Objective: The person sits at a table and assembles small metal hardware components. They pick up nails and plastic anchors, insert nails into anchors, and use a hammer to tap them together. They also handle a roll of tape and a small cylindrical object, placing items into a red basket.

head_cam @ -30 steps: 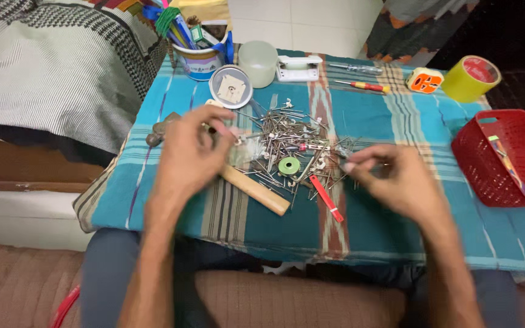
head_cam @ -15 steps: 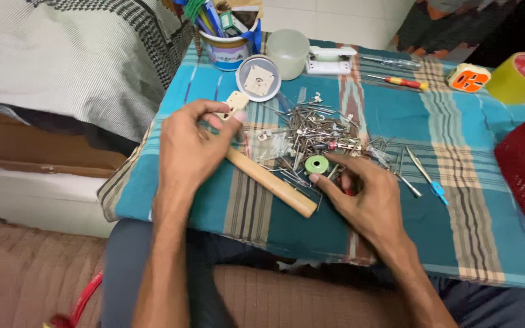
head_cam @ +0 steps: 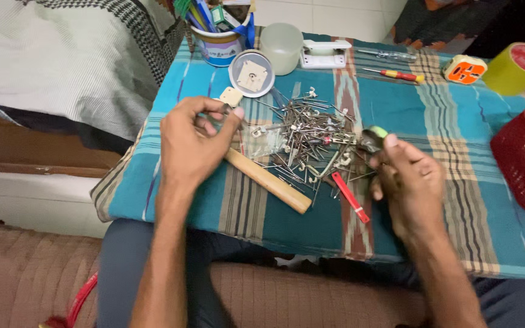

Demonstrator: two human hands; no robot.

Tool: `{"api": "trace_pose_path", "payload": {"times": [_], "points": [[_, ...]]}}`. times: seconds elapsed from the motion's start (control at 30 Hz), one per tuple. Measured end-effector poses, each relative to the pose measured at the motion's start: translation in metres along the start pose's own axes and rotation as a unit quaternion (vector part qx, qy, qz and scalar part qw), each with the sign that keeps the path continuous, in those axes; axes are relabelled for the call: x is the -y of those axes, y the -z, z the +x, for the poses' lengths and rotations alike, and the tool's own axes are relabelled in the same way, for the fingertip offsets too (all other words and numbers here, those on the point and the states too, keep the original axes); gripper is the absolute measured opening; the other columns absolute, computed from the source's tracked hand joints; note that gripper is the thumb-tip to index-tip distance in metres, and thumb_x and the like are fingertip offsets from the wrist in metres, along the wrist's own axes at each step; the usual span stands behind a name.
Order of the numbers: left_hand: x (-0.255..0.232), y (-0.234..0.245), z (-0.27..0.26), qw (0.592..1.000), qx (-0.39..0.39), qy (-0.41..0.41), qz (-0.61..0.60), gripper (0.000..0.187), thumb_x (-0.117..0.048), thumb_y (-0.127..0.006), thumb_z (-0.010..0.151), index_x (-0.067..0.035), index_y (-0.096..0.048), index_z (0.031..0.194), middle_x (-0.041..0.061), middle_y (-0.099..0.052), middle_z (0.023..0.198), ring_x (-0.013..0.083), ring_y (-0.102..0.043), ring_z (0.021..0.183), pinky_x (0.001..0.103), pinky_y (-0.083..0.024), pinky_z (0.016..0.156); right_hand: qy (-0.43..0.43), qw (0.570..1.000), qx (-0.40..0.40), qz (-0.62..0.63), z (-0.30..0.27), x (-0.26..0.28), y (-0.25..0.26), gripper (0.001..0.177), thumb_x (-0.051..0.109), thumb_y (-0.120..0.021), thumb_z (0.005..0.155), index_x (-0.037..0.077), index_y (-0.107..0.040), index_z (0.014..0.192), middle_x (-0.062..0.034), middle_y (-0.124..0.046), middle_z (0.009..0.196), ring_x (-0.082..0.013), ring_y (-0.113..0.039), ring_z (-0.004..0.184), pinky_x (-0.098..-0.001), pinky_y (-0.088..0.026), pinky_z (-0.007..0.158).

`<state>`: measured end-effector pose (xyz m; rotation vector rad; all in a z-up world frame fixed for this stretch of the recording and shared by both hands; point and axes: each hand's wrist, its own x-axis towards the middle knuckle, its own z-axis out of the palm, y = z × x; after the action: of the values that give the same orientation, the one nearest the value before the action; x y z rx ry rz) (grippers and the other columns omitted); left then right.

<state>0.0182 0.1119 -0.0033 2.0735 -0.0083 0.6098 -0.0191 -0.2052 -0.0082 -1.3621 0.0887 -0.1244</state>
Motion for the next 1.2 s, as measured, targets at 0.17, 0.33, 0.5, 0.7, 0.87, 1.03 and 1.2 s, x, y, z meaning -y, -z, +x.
{"api": "trace_pose_path", "payload": {"times": [0.17,0.33,0.5,0.7,0.87,1.03,1.2], "points": [[-0.003,-0.016,-0.003,0.965,0.098,0.032,-0.243,0.021,-0.016,-0.081,0.092,-0.002,-0.065,0.094,0.002,-0.074,0.087,0.0043,-0.07,0.077,0.018,-0.056,0.066,0.025,0.986,-0.021,-0.166,0.002,0.026,0.028,0.025,0.017,-0.07,0.098,-0.002,-0.072,0.113,-0.0037,-0.074,0.089,-0.0019,-0.056,0.064,-0.0231,-0.046,0.051],[-0.02,-0.053,-0.014,0.919,0.147,0.031,-0.365,0.021,-0.007,-0.08,0.093,-0.002,-0.063,0.104,0.002,-0.072,0.09,0.0041,-0.067,0.079,0.017,-0.054,0.069,0.012,0.932,-0.078,-0.354,-0.006,0.037,0.053,0.035,0.022,-0.08,0.089,-0.001,-0.075,0.115,-0.0019,-0.072,0.09,-0.0054,-0.057,0.065,-0.0237,-0.046,0.053],[-0.044,-0.079,-0.037,0.889,0.208,0.034,-0.406,0.024,-0.01,-0.077,0.093,-0.004,-0.065,0.113,-0.002,-0.068,0.085,0.0014,-0.066,0.077,0.015,-0.052,0.068,-0.07,0.858,-0.016,-0.508,-0.007,0.054,0.071,0.045,0.027,-0.087,0.087,0.004,-0.078,0.124,-0.0131,-0.069,0.071,-0.0139,-0.05,0.054,-0.0295,-0.038,0.048],[-0.052,-0.085,-0.044,0.909,0.232,0.028,-0.345,0.022,-0.011,-0.079,0.093,-0.004,-0.069,0.112,-0.002,-0.068,0.09,0.0008,-0.062,0.078,0.015,-0.051,0.067,-0.091,0.848,0.092,-0.513,-0.012,0.057,0.065,0.043,0.028,-0.087,0.074,0.017,-0.08,0.115,0.006,-0.073,0.077,-0.0116,-0.049,0.057,-0.0291,-0.041,0.049],[-0.05,-0.082,-0.042,0.908,0.247,0.038,-0.337,0.023,-0.011,-0.079,0.092,-0.004,-0.07,0.112,0.0,-0.072,0.095,0.0021,-0.066,0.083,0.016,-0.054,0.07,-0.024,0.827,0.168,-0.536,-0.01,0.055,0.067,0.046,0.027,-0.088,0.071,0.016,-0.079,0.116,0.0031,-0.072,0.066,-0.0054,-0.057,0.06,-0.0228,-0.048,0.056],[-0.047,-0.08,-0.04,0.909,0.247,0.033,-0.335,0.024,-0.01,-0.077,0.092,-0.003,-0.071,0.114,0.001,-0.074,0.101,0.0041,-0.07,0.088,0.018,-0.059,0.073,-0.085,0.849,0.057,-0.518,-0.007,0.057,0.088,0.038,0.023,-0.082,0.086,0.009,-0.078,0.121,-0.0033,-0.068,0.072,-0.0144,-0.052,0.059,-0.0302,-0.042,0.053],[-0.045,-0.08,-0.036,0.895,0.248,0.045,-0.368,0.027,-0.008,-0.074,0.095,-0.001,-0.069,0.121,0.001,-0.066,0.098,0.0063,-0.068,0.084,0.02,-0.059,0.073,-0.108,0.949,-0.014,-0.296,0.001,0.057,0.095,0.035,0.008,-0.058,0.095,0.003,-0.068,0.128,-0.0047,-0.065,0.086,-0.0112,-0.057,0.07,-0.025,-0.049,0.063]]}}
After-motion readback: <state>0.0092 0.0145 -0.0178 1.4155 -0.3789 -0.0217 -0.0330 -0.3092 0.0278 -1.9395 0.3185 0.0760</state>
